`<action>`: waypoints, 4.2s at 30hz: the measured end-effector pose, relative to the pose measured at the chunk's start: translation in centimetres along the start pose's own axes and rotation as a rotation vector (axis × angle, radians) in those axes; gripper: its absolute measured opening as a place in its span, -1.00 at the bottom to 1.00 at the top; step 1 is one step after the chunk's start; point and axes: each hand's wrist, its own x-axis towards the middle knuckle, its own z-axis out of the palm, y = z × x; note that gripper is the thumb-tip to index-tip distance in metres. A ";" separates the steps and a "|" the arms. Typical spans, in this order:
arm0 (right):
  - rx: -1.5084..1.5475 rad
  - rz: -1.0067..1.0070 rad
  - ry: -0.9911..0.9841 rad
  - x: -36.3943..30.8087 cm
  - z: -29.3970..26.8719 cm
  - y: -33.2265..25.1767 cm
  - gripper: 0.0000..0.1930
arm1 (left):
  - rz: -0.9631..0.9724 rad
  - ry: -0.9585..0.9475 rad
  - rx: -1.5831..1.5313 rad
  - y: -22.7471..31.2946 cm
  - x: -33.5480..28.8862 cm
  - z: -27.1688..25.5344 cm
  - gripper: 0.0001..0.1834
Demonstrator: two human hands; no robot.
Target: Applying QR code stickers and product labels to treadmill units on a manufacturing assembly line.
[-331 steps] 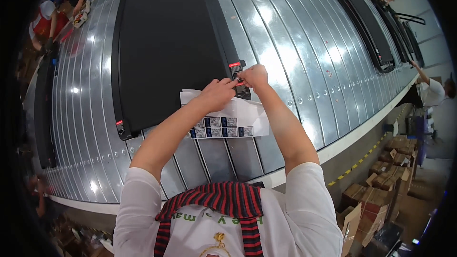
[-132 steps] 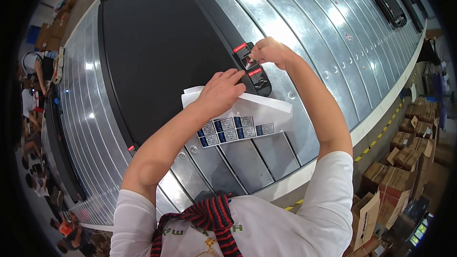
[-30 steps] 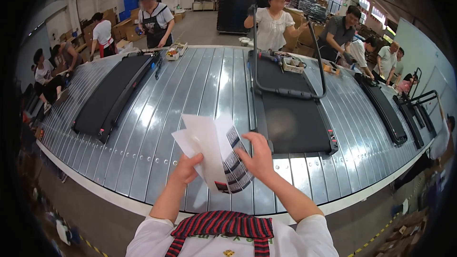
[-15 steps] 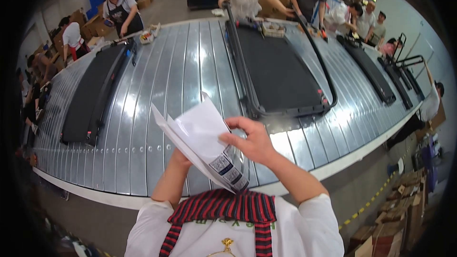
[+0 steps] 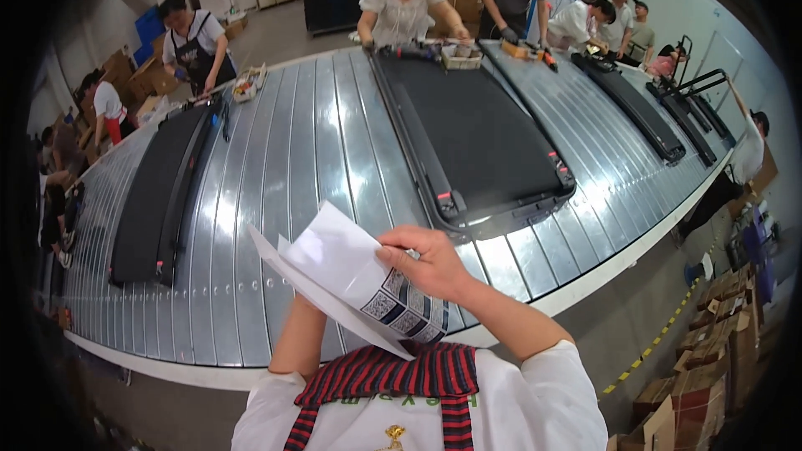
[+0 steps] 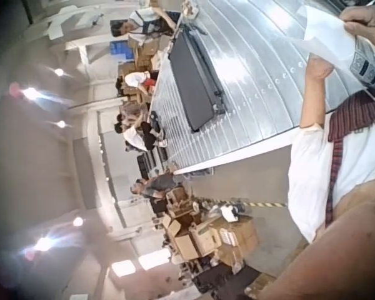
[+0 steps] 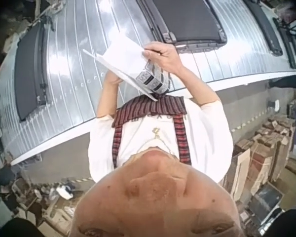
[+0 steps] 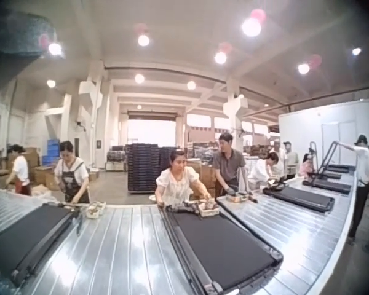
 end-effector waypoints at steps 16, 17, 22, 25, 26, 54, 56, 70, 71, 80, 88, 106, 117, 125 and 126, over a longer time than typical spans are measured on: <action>0.156 0.096 -0.003 -1.0 -0.3 0.9 -0.88 | 0.013 -0.051 -0.221 1.9 -2.0 3.1 -0.32; 0.215 0.071 -0.017 -1.1 -0.6 1.4 -0.88 | 0.048 -0.052 -0.239 1.6 -1.9 3.3 -0.31; 0.565 0.152 0.282 -0.9 -3.8 4.0 -0.86 | 0.153 0.058 0.068 0.5 -1.1 3.8 -0.42; 0.509 0.026 0.492 -1.3 -7.0 4.8 -0.86 | 0.122 0.526 0.232 -0.1 0.8 4.3 -0.46; 0.356 -0.008 0.584 -1.6 -7.7 5.0 -0.86 | 0.122 0.653 0.324 -0.7 1.7 4.6 -0.52; -0.588 -0.404 -0.123 -0.6 -17.2 9.1 -0.93 | -0.118 0.161 1.231 -11.8 15.3 7.0 -0.76; -0.361 -0.215 -0.081 -0.7 -17.8 9.9 -0.94 | -0.193 0.370 1.193 -11.8 15.4 5.4 -0.71; 0.158 0.740 0.167 9.5 -23.1 25.5 -0.88 | -0.641 -0.372 1.810 -13.5 15.1 -5.1 -0.92; 0.181 0.743 0.148 10.5 -22.9 26.7 -0.88 | -0.535 -0.339 1.859 -13.9 15.7 -5.5 -0.93; 0.115 0.926 0.034 15.2 -22.2 32.4 -0.87 | -0.331 -0.319 1.918 -14.8 20.3 -9.0 -0.94; 0.118 0.974 -0.010 15.8 -22.7 33.0 -0.89 | -0.192 -0.339 1.895 -15.4 22.5 -10.0 -0.94; 0.072 0.988 0.044 16.1 -22.3 32.9 -0.90 | -0.230 -0.340 1.890 -15.3 23.7 -10.3 -0.93; 0.061 0.947 0.075 15.9 -22.0 32.9 -0.89 | -0.174 -0.360 1.890 -15.0 25.0 -10.3 -0.92; 0.042 0.915 0.101 16.0 -21.7 32.7 -0.89 | -0.256 -0.386 1.883 -14.9 26.1 -10.3 -0.95; 0.022 0.907 0.104 15.9 -21.7 32.8 -0.89 | -0.249 -0.391 1.894 -14.9 26.2 -10.4 -0.94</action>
